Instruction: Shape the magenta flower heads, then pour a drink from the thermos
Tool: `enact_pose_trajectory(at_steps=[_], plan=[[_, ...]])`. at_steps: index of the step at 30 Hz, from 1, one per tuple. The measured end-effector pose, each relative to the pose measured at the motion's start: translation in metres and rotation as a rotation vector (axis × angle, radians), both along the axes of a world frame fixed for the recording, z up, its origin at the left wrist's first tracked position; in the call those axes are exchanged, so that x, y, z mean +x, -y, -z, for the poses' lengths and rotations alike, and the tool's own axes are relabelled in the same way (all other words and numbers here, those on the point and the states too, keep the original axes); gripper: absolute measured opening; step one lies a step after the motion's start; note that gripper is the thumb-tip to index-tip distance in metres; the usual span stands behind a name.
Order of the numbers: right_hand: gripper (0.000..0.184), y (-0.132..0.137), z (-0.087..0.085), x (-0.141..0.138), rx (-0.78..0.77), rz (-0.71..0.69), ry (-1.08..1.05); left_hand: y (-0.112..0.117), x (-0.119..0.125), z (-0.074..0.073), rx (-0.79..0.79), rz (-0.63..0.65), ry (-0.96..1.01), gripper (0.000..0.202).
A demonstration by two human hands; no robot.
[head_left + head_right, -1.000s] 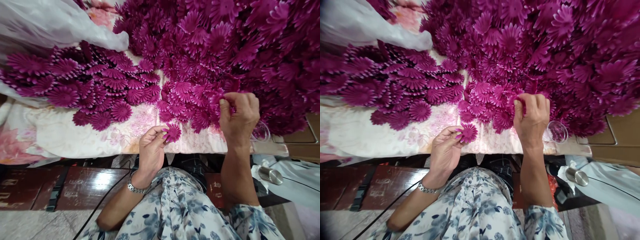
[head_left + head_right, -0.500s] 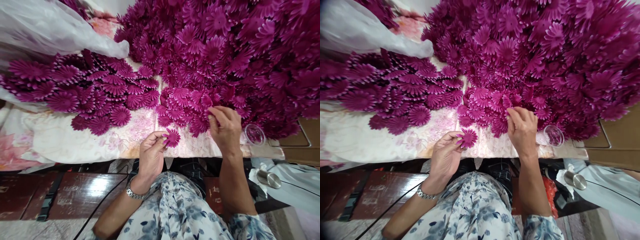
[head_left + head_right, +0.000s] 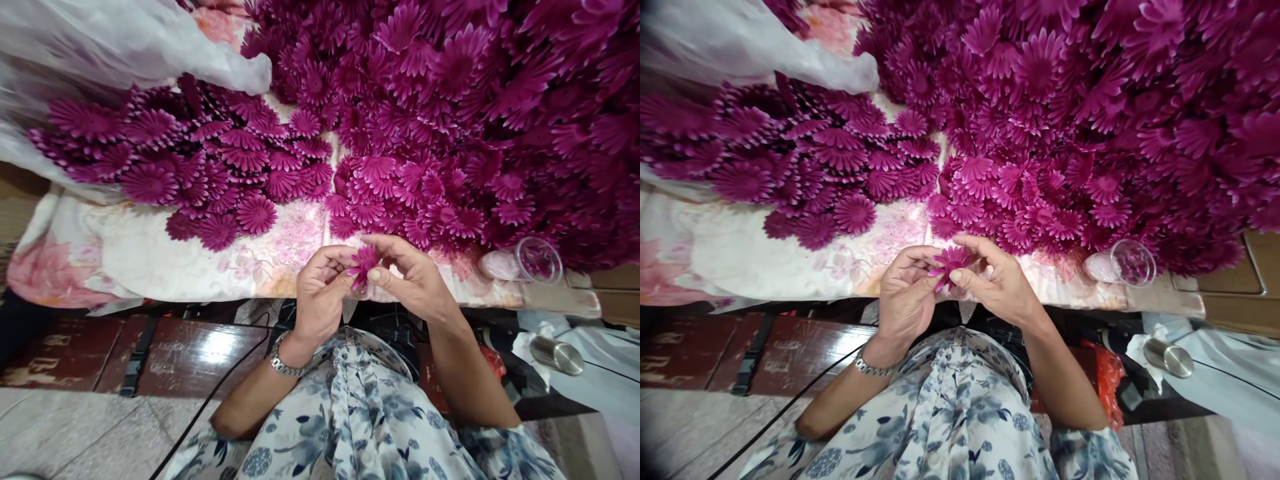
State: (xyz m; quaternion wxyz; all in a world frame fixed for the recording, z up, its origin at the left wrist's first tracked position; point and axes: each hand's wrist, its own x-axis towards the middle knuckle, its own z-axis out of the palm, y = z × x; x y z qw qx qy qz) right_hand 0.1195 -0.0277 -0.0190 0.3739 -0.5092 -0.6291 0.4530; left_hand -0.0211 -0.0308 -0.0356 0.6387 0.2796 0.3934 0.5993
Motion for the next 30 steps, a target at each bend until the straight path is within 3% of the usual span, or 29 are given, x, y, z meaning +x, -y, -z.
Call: enact_pose_trajectory(at_steps=[3, 6, 12, 17, 23, 27, 30], plan=[[0.032, 0.001, 0.006, -0.002, -0.138, 0.034, -0.253, 0.003, -0.002, 0.006, 0.095, 0.003, -0.071, 0.019], [0.03, 0.005, 0.01, -0.006, -0.099, 0.123, -0.304, 0.004, -0.003, 0.009, 0.114, 0.01, -0.13, 0.02], [0.039, 0.01, 0.012, -0.004, 0.099, 0.221, -0.089, 0.0, -0.004, 0.01, 0.098, 0.01, -0.111, 0.023], [0.035, 0.011, 0.013, 0.001, 0.192, 0.264, 0.052, -0.002, -0.008, 0.012, 0.134, 0.024, -0.127, 0.016], [0.038, 0.011, 0.009, -0.004, 0.292, 0.225, 0.251, 0.001, -0.012, -0.005, 0.284, -0.03, -0.405, 0.018], [0.039, 0.01, 0.006, -0.005, 0.376, 0.158, 0.331, -0.005, -0.017, -0.013, 0.491, 0.146, -0.683, 0.016], [0.041, 0.011, 0.004, -0.001, 0.397, 0.087, 0.318, -0.01, -0.02, -0.008, 0.45, 0.33, -0.619, 0.013]])
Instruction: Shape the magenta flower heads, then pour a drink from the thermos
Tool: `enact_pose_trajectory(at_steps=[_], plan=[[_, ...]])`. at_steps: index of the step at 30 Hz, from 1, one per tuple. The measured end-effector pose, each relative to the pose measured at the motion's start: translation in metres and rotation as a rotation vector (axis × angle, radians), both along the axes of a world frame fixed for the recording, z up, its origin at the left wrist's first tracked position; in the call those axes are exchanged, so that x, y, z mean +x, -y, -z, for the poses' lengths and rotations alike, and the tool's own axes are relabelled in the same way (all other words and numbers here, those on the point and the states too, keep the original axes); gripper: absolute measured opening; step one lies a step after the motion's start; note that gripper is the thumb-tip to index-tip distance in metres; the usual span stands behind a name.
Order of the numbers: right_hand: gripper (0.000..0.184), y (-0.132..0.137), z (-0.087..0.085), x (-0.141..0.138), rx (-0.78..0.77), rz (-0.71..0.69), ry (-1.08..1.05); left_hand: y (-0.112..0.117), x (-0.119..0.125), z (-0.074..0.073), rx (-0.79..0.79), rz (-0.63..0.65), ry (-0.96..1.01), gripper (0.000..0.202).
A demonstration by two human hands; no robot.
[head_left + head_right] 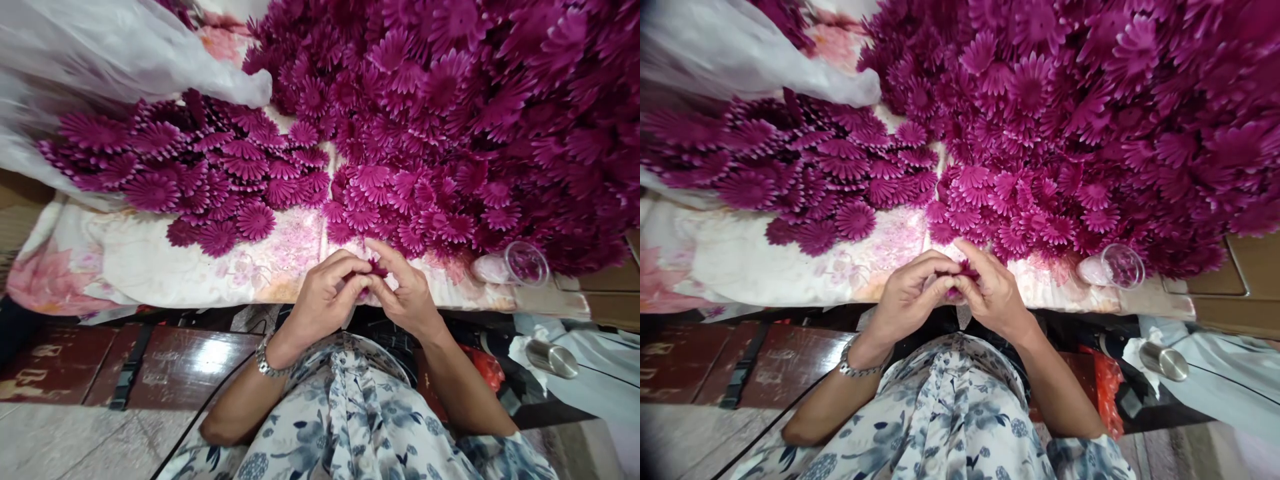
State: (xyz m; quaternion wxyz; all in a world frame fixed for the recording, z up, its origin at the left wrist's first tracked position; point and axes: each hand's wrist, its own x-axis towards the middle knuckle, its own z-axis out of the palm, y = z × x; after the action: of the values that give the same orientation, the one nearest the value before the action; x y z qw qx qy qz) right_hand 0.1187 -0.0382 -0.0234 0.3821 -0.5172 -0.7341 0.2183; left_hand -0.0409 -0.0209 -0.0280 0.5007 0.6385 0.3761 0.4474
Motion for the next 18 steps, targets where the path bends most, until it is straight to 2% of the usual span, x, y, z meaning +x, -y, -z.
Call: enact_pose_trajectory(at_steps=[2, 4, 7, 10, 14, 18], plan=[[0.042, 0.0, 0.0, 0.004, -0.03, -0.036, -0.048, -0.001, 0.0, 0.004, -0.105, 0.056, 0.067, 0.011], [0.042, 0.0, 0.001, 0.006, -0.1, -0.051, -0.14, -0.001, 0.002, 0.004, -0.173, 0.06, 0.113, 0.008], [0.041, 0.0, 0.004, 0.006, -0.216, -0.067, -0.329, 0.0, 0.007, 0.001, -0.209, 0.034, 0.13, 0.008], [0.03, 0.002, 0.005, 0.005, -0.218, -0.042, -0.48, -0.001, 0.009, 0.0, -0.21, -0.013, 0.173, 0.01], [0.021, -0.002, -0.003, 0.015, -0.083, 0.124, -0.452, -0.013, 0.005, 0.0, -0.165, -0.213, 0.257, 0.005], [0.02, -0.03, -0.023, 0.038, 0.315, 0.388, -0.1, -0.044, 0.009, -0.017, 0.062, -0.391, 0.144, 0.006]])
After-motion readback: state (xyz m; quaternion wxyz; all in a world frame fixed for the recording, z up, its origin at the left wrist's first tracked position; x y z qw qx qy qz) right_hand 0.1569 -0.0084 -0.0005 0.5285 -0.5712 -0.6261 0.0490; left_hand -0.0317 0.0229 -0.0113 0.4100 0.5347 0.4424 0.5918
